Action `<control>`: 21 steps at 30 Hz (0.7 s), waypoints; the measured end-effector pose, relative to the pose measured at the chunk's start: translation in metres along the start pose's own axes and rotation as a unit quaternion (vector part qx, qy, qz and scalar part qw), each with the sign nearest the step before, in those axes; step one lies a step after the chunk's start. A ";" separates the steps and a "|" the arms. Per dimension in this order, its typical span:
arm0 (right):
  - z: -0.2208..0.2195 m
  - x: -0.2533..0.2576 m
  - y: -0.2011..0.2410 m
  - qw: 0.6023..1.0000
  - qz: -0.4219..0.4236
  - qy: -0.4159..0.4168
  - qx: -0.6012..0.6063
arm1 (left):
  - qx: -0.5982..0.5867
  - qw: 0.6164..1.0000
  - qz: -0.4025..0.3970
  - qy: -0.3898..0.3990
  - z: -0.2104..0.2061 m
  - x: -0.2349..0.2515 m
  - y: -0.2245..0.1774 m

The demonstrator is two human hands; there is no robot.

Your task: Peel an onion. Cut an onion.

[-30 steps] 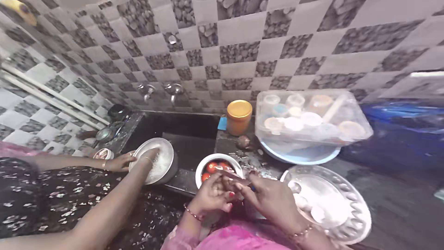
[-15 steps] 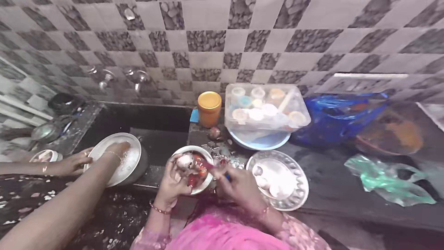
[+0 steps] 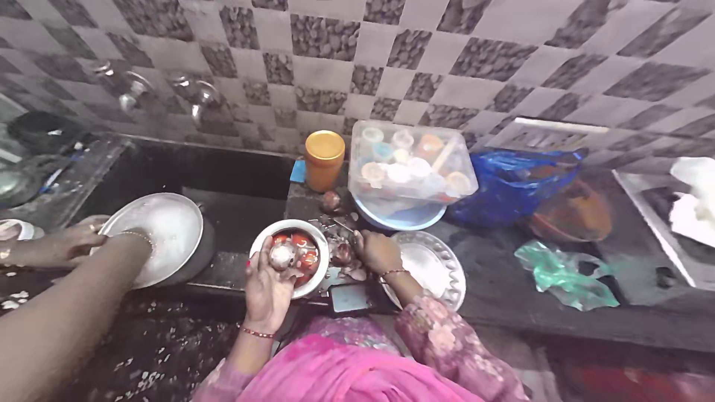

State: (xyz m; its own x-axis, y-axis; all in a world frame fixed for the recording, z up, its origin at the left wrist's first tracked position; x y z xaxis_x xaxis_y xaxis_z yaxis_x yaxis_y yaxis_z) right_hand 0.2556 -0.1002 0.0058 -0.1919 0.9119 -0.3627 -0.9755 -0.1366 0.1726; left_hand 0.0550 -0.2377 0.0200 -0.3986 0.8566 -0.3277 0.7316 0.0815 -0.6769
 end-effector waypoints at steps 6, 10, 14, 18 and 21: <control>0.009 -0.031 0.004 0.958 0.161 -0.061 0.229 | 0.020 0.999 -0.029 -0.016 -0.008 0.000 -0.002; 0.009 -0.080 0.033 0.894 0.315 -0.075 0.310 | 0.064 0.995 -0.074 -0.019 -0.012 0.001 -0.002; -0.009 -0.106 0.057 0.913 0.309 -0.132 0.232 | 0.078 0.991 -0.112 -0.010 -0.014 0.002 0.001; -0.010 -0.110 0.065 0.943 0.269 -0.112 0.159 | 0.064 0.988 -0.140 0.001 -0.014 0.001 0.003; -0.009 -0.113 0.067 0.951 0.255 -0.111 0.134 | 0.086 0.987 -0.136 -0.012 -0.015 -0.004 0.003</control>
Point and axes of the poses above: each hand's wrist, its own x-axis towards the middle knuckle, its own z-axis out of the back of the hand, y = z × x, the point moved 1 cm from there along x, towards the middle knuckle, and after that the axes turned 4 degrees about -y, right-handed, at the moved point
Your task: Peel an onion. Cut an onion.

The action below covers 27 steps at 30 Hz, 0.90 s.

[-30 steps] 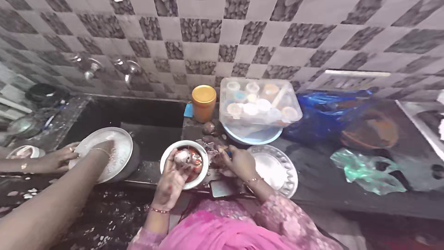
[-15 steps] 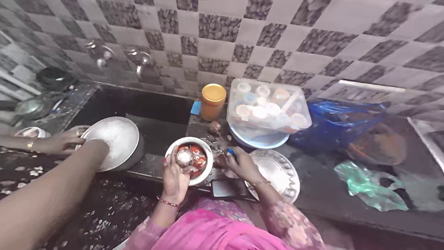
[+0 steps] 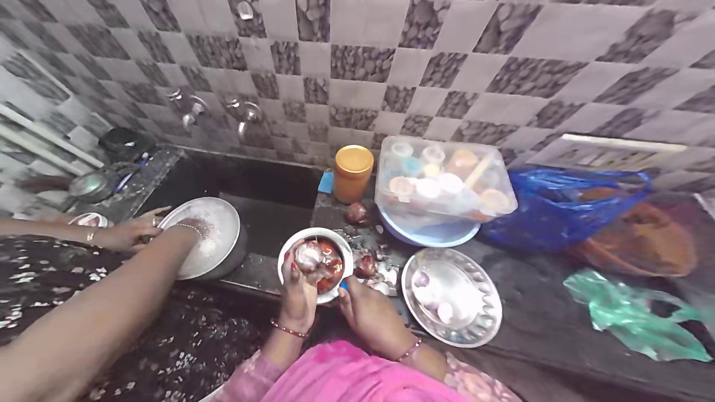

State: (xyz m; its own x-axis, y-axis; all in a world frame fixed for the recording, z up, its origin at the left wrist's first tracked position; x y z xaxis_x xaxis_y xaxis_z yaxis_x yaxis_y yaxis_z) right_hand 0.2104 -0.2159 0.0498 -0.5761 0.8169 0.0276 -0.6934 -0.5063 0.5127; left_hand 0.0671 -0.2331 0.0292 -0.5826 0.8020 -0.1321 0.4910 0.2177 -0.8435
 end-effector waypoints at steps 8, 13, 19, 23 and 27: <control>-0.018 -0.002 -0.008 0.993 0.075 -0.090 -0.024 | 0.111 0.994 0.009 -0.023 -0.009 -0.008 -0.007; -0.023 -0.001 -0.012 0.992 0.066 -0.106 -0.035 | 0.121 0.993 0.007 -0.011 -0.012 -0.007 -0.005; -0.021 0.000 -0.013 0.993 0.067 -0.097 -0.018 | 0.101 0.993 0.058 0.013 -0.016 -0.010 -0.008; -0.025 0.002 -0.015 0.990 0.085 -0.116 -0.010 | 0.098 0.992 0.072 0.017 -0.017 -0.010 -0.014; -0.025 0.001 -0.013 0.996 0.053 -0.068 0.020 | 0.174 0.984 -0.020 -0.008 -0.013 -0.008 -0.004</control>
Point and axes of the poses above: each hand's wrist, its own x-axis towards the middle knuckle, its own z-axis out of the back of the hand, y = z × x, the point moved 1 cm from there along x, towards the middle knuckle, and after that the axes turned 4 degrees about -y, right-handed, at the moved point
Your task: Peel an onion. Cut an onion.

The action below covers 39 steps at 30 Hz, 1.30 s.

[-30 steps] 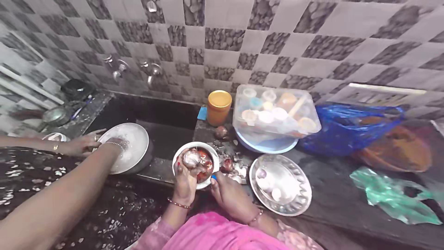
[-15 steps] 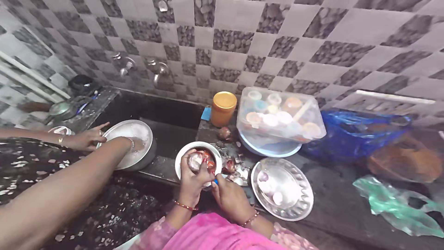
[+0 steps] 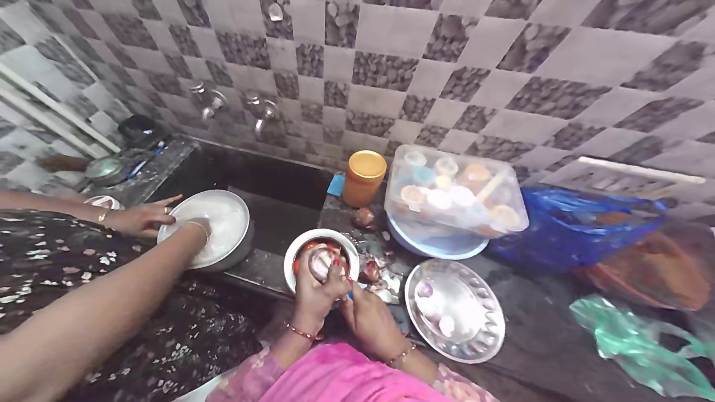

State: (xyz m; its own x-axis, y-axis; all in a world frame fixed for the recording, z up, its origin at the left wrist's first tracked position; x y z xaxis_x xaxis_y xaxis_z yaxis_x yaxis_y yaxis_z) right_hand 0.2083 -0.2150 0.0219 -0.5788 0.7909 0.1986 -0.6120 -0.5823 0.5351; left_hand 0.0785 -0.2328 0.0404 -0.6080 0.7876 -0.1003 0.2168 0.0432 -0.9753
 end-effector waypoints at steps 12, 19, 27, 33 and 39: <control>0.002 0.005 0.004 1.000 -0.008 0.007 -0.023 | -0.095 0.992 0.073 0.029 0.002 -0.005 -0.009; 0.013 0.011 0.009 0.983 -0.100 0.151 0.022 | 0.010 0.992 -0.119 -0.039 -0.002 -0.003 0.020; 0.022 0.019 0.006 0.969 -0.141 0.204 0.005 | -0.076 0.995 0.068 -0.001 -0.009 -0.010 0.000; 0.027 0.021 0.010 0.956 -0.162 0.241 0.045 | 0.002 0.997 -0.065 -0.029 -0.011 -0.006 0.021; 0.025 0.022 -0.004 0.953 -0.181 0.242 0.006 | -0.099 0.993 0.066 0.023 -0.015 -0.008 0.017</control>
Point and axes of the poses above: each hand's wrist, its own x-axis towards the middle knuckle, its own z-axis out of the back of the hand, y = z × x, the point moved 1 cm from there along x, towards the middle knuckle, and after that the axes turned 4 degrees about -y, right-handed, at the moved point
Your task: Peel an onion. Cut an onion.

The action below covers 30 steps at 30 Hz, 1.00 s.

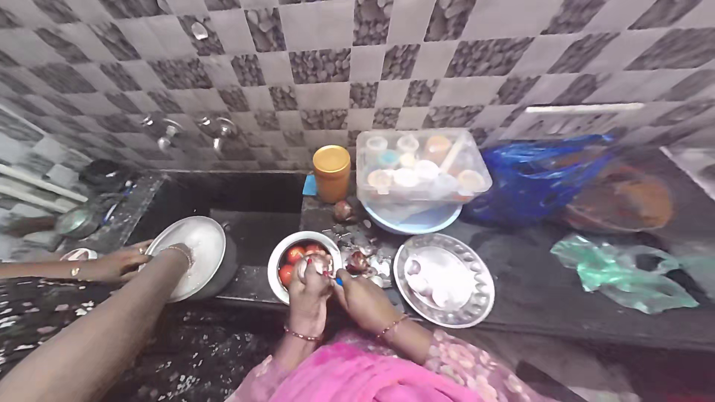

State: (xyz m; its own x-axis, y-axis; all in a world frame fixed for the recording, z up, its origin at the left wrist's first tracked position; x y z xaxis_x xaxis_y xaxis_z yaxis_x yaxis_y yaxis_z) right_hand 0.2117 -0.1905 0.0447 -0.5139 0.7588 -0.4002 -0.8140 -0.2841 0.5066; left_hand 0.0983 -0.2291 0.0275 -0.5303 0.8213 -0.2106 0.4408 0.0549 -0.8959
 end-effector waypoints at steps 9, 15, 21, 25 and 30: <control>0.007 0.007 -0.054 0.939 0.166 0.126 0.274 | 0.018 0.991 0.074 0.110 0.013 -0.002 0.002; 0.047 -0.030 -0.069 0.905 0.115 0.046 0.406 | 0.196 0.968 0.069 0.138 0.005 -0.001 -0.004; 0.054 -0.021 -0.055 0.975 0.067 -0.090 0.191 | 0.323 0.924 -0.017 0.203 -0.002 0.001 0.003; 0.050 -0.015 -0.054 0.974 0.060 -0.066 0.208 | 0.249 0.927 -0.019 0.279 -0.004 0.002 0.001; 0.045 -0.018 -0.064 0.956 0.076 -0.056 0.278 | 0.217 0.913 -0.015 0.346 0.008 0.013 -0.006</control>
State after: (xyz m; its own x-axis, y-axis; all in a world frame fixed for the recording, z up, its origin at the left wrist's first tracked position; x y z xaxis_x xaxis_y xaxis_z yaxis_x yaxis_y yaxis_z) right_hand 0.2851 -0.1599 0.0535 -0.5577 0.7999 -0.2219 -0.4473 -0.0643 0.8921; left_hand 0.0830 -0.2231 0.0276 0.1141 0.9933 -0.0204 0.0262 -0.0236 -0.9994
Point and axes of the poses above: each hand's wrist, its own x-axis towards the middle knuckle, its own z-axis out of the back of the hand, y = z × x, the point moved 1 cm from there along x, towards the middle knuckle, and after that the axes turned 4 degrees about -y, right-handed, at the moved point
